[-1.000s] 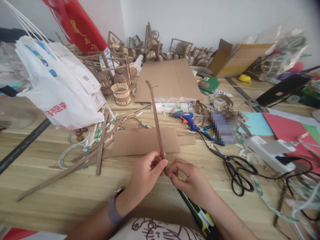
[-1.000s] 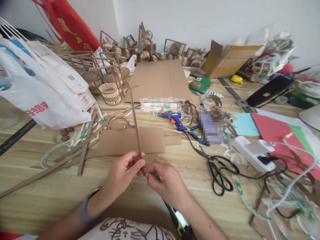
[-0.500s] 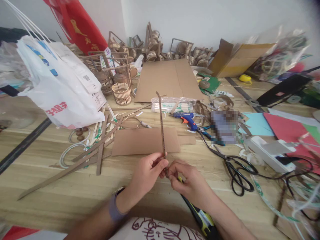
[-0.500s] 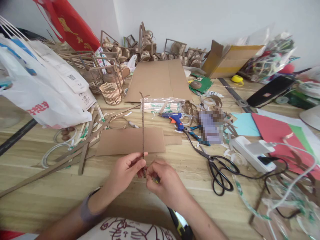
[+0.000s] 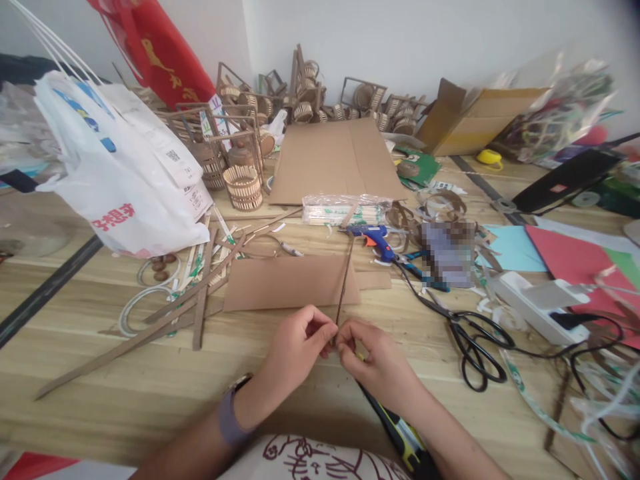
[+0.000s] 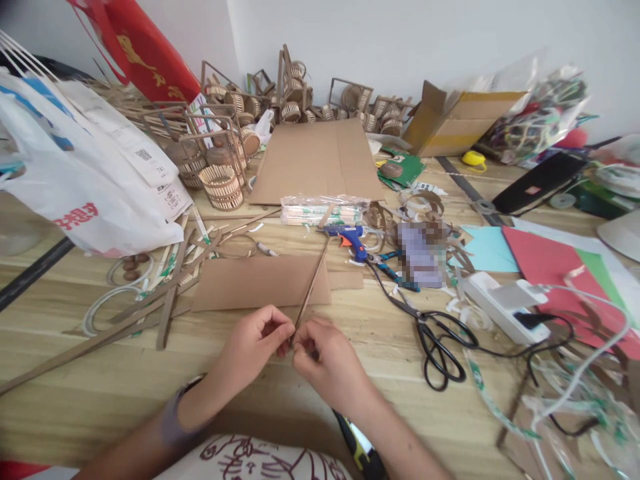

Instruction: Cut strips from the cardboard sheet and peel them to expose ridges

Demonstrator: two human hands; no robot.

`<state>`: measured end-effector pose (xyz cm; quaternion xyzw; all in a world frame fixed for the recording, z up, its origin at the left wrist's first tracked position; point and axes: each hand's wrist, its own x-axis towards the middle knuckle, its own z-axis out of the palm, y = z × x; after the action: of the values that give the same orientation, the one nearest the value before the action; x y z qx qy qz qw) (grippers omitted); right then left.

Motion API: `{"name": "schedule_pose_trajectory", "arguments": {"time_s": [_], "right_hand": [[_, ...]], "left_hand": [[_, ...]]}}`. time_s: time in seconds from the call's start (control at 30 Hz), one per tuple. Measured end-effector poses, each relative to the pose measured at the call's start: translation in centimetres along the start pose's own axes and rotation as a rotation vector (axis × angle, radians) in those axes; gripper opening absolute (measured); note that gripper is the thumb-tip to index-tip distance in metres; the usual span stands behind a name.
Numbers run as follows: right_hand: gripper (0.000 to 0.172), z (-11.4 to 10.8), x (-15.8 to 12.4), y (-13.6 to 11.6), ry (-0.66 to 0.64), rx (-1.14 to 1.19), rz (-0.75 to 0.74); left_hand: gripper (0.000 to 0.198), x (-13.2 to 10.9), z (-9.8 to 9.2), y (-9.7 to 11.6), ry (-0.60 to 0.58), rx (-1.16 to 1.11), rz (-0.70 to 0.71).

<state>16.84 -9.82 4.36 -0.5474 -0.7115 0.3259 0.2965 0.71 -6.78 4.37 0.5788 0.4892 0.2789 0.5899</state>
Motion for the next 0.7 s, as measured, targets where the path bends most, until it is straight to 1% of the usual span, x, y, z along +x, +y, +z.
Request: {"name": "schedule_pose_trajectory", "arguments": {"time_s": [0.17, 0.33, 0.53, 0.6, 0.7], "right_hand": [[0.016, -0.25, 0.24, 0.27, 0.020, 0.009, 0.020], [0.015, 0.00, 0.24, 0.35, 0.029, -0.022, 0.018], [0.016, 0.34, 0.22, 0.53, 0.013, -0.054, 0.024], [0.016, 0.35, 0.22, 0.57, 0.007, -0.056, 0.023], [0.015, 0.29, 0.22, 0.57, 0.002, -0.049, 0.026]], "left_hand": [[0.015, -0.24, -0.39, 0.59, -0.065, 0.092, -0.077], [0.016, -0.29, -0.75, 0.81, -0.094, 0.256, -0.070], [0.021, -0.33, -0.59, 0.84, -0.116, 0.520, -0.020], [0.022, -0.50, -0.36, 0.73, -0.111, 0.611, 0.034], [0.020, -0.75, 0.03, 0.45, -0.106, 0.690, 0.118]]}}
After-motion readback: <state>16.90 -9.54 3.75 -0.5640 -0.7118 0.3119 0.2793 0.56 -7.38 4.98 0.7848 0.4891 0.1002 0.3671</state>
